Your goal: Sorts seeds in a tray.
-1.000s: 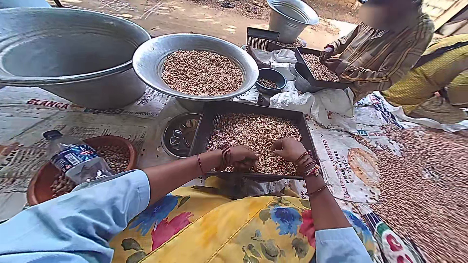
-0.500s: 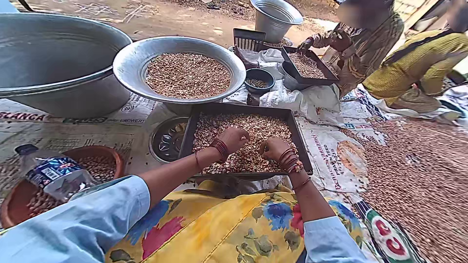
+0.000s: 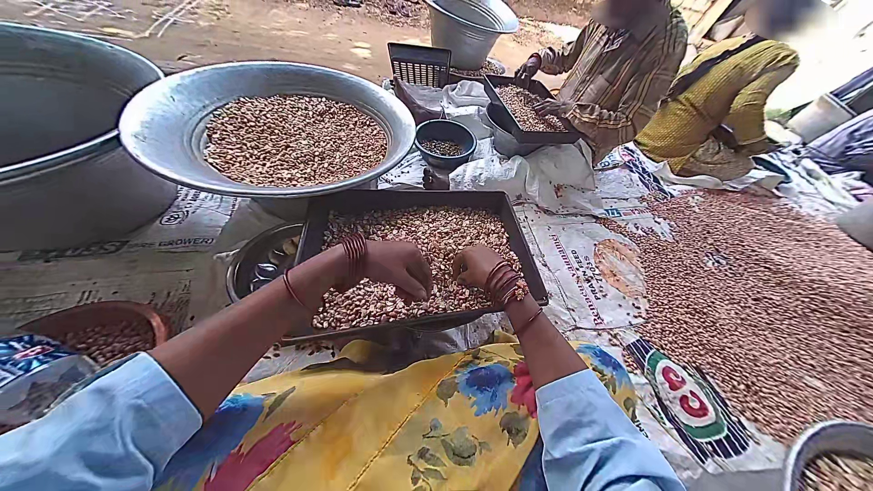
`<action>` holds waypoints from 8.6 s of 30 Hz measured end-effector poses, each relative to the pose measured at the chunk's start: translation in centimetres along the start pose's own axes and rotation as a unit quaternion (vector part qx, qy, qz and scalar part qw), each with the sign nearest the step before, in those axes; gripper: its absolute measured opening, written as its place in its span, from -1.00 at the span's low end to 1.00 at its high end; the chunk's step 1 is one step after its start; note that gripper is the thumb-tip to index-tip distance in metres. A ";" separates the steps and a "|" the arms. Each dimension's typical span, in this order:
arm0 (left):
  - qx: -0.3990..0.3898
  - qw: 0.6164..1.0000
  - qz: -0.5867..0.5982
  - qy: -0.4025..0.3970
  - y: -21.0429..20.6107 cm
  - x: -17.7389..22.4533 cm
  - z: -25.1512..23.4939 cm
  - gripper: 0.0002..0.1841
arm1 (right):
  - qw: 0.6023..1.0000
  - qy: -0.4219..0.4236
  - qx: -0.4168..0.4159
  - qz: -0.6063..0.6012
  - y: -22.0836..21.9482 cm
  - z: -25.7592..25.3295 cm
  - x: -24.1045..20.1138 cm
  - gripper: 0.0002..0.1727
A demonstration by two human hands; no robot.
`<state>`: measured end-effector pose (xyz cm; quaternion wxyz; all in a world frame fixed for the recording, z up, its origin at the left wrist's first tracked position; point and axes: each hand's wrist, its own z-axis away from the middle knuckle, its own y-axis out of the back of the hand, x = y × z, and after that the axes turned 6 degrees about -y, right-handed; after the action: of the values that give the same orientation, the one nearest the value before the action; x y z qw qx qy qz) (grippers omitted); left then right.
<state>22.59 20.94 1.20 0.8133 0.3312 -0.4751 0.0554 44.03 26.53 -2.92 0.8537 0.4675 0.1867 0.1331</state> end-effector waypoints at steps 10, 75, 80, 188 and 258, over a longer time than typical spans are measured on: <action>0.235 0.960 -0.133 0.075 5.0 1.5 4.8 -0.88 | 0.972 0.207 -0.017 -0.106 0.8 2.7 -1.4 -0.74; 0.484 0.800 0.306 0.180 0.4 -9.0 -1.5 -0.69 | 0.991 -0.052 0.111 -0.053 0.6 -0.7 0.0 -0.68; 0.399 0.890 0.109 0.193 1.1 -8.1 0.9 -0.75 | 0.993 -0.058 0.099 -0.037 1.2 -0.8 0.2 -0.68; 0.438 0.880 0.182 -0.004 3.2 -10.1 -0.4 -0.87 | 0.924 0.133 -0.034 -0.358 3.1 4.2 1.8 -0.73; 0.034 0.926 -0.275 0.256 2.6 -4.4 -0.4 -0.60 | 0.932 -0.002 0.189 -0.308 2.6 2.6 0.7 -0.81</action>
<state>19.43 24.18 -1.27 0.8790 0.4506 -0.1386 -0.0714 45.65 26.24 0.45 0.7489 0.5403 0.3416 -0.1747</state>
